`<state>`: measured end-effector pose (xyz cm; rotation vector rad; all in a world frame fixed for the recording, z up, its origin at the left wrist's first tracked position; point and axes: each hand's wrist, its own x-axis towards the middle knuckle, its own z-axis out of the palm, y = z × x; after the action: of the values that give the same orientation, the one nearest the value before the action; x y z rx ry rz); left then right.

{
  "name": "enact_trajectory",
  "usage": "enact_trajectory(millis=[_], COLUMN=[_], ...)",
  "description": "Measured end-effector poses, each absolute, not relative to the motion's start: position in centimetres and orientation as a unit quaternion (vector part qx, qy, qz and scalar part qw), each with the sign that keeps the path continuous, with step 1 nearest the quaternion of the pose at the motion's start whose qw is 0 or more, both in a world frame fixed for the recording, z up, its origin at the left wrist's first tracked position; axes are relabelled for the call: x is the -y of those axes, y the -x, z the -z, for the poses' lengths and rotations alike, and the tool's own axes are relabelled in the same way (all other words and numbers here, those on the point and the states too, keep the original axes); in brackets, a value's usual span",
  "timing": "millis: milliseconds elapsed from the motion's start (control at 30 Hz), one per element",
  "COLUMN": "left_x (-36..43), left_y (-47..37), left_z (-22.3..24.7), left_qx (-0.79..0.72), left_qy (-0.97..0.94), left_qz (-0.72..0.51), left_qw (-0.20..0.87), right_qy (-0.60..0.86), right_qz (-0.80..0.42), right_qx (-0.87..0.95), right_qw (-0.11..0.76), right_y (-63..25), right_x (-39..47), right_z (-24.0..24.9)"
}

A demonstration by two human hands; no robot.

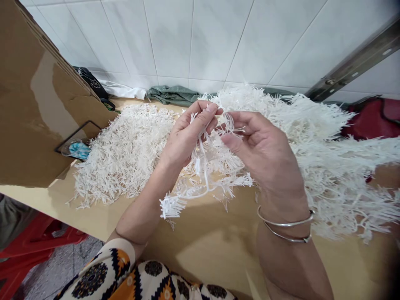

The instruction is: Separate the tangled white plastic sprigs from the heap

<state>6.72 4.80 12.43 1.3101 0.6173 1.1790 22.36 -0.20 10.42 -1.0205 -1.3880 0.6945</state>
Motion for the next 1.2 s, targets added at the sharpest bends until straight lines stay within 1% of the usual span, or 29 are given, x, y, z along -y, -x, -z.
enact_trajectory(millis=[67, 200, 400, 667, 800, 1000, 1200], left_x=[-5.1, -5.9, -6.0, -5.7, -6.2, -6.5, -6.4], left_y=[-6.7, -6.5, -6.9, -7.9, -7.5, -7.2, -7.4], left_z=[-12.0, -11.3, -11.2, -10.5, -9.9, -9.8, -9.9], left_qx=[-0.249, -0.25, -0.273, -0.268, -0.264, -0.27, -0.252], left_qy=[-0.578, -0.578, -0.606, -0.603, -0.594, -0.59, -0.57], left_qz=[-0.509, -0.537, -0.522, -0.455, -0.455, -0.408, -0.441], left_qw=[0.587, 0.561, 0.534, 0.598, 0.609, 0.642, 0.646], right_qy=[0.441, 0.438, 0.453, 0.414, 0.416, 0.428, 0.424], right_qz=[-0.315, -0.333, -0.314, -0.266, -0.222, -0.146, -0.172], right_qx=[0.581, 0.49, 0.483, 0.477, 0.507, 0.551, 0.576], right_qw=[0.607, 0.676, 0.68, 0.728, 0.722, 0.701, 0.678], right_y=[-22.5, -23.8, -25.7, -24.1, -23.3, -22.6, -22.8], right_x=[-0.2, -1.2, -1.9, -1.6, -1.3, 0.0, 0.6], right_z=[-10.2, -9.6, -9.1, -9.4, -9.7, -10.8, -11.3])
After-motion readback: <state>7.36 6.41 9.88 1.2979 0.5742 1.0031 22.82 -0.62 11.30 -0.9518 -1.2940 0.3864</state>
